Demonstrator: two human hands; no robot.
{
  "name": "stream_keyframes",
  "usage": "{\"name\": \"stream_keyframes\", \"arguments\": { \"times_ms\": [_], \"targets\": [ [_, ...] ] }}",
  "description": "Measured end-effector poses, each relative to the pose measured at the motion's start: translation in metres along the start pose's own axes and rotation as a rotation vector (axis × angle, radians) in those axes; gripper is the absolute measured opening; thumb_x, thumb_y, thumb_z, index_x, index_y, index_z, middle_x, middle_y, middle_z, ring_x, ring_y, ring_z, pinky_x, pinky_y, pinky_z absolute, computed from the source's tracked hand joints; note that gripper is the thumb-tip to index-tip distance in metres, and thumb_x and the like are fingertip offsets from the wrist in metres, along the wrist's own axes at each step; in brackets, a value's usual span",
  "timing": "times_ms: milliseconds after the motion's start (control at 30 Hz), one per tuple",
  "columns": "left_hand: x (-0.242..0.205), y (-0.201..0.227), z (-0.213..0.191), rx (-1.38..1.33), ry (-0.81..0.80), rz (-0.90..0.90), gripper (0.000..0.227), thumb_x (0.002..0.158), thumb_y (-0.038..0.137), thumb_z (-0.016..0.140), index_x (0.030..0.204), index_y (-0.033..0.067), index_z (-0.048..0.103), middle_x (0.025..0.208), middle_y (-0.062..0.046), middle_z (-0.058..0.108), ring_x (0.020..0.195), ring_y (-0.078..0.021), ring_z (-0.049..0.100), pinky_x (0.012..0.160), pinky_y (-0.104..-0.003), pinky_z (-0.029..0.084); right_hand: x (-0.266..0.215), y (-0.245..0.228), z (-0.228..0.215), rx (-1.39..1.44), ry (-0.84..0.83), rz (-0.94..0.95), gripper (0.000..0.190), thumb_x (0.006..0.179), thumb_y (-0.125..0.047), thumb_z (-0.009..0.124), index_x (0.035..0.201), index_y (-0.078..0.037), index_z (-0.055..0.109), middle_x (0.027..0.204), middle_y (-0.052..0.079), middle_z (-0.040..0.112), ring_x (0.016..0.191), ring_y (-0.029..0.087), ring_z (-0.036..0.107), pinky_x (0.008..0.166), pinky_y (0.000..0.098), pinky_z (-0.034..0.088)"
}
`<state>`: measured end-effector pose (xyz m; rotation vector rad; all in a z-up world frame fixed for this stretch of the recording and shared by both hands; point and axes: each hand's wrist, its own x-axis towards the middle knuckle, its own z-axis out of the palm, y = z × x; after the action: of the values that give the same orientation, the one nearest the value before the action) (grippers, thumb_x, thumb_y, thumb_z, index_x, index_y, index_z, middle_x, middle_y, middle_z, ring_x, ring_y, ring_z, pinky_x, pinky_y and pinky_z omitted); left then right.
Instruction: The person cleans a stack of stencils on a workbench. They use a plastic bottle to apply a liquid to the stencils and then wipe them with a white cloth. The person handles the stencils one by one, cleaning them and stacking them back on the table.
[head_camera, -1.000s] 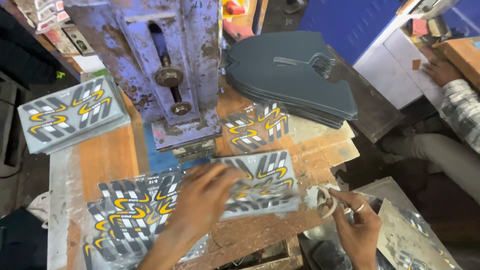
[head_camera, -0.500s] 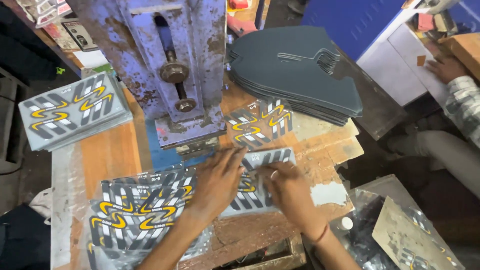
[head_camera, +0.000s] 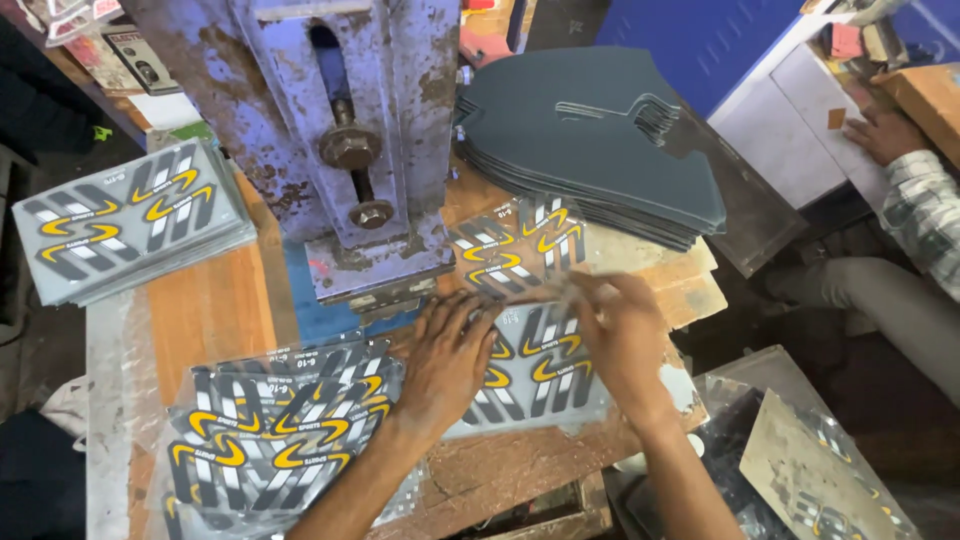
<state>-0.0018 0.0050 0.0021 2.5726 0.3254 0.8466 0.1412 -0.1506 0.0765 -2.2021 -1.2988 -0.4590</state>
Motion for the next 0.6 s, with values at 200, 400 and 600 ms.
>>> {"name": "stream_keyframes", "arguments": {
  "times_ms": [200,400,600],
  "targets": [
    [-0.001,0.002,0.001,-0.024,0.039,0.025,0.034,0.096,0.019,0.063,0.129,0.0097,0.065,0.13,-0.011,0.063,0.128,-0.0317,0.053,0.115,-0.053,0.034,-0.087,0.019,-0.026,0.291,0.068,0.208,0.017,0.087,0.003,0.07,0.101,-0.005,0.072,0.103,0.01,0.075,0.091,0.022,0.071,0.076,0.0329,0.055],
    [-0.001,0.004,0.0,0.035,0.001,0.019,0.036,0.096,0.018,0.063,0.131,0.0084,0.063,0.129,-0.012,0.062,0.127,-0.0313,0.054,0.113,-0.052,0.034,-0.081,0.012,-0.009,0.169,-0.085,0.066,0.028,0.077,-0.001,0.072,0.103,-0.004,0.08,0.097,0.012,0.072,0.082,0.031,0.066,0.073,0.0404,0.052],
    [0.006,0.01,-0.004,0.008,-0.017,0.01,0.031,0.096,0.015,0.061,0.126,0.0086,0.061,0.126,-0.011,0.064,0.126,-0.0306,0.054,0.112,-0.053,0.033,-0.053,0.033,-0.017,0.165,0.063,0.12,0.018,0.084,0.002,0.07,0.099,-0.006,0.071,0.107,0.01,0.075,0.097,0.031,0.069,0.085,0.0394,0.053]
  ]
}}
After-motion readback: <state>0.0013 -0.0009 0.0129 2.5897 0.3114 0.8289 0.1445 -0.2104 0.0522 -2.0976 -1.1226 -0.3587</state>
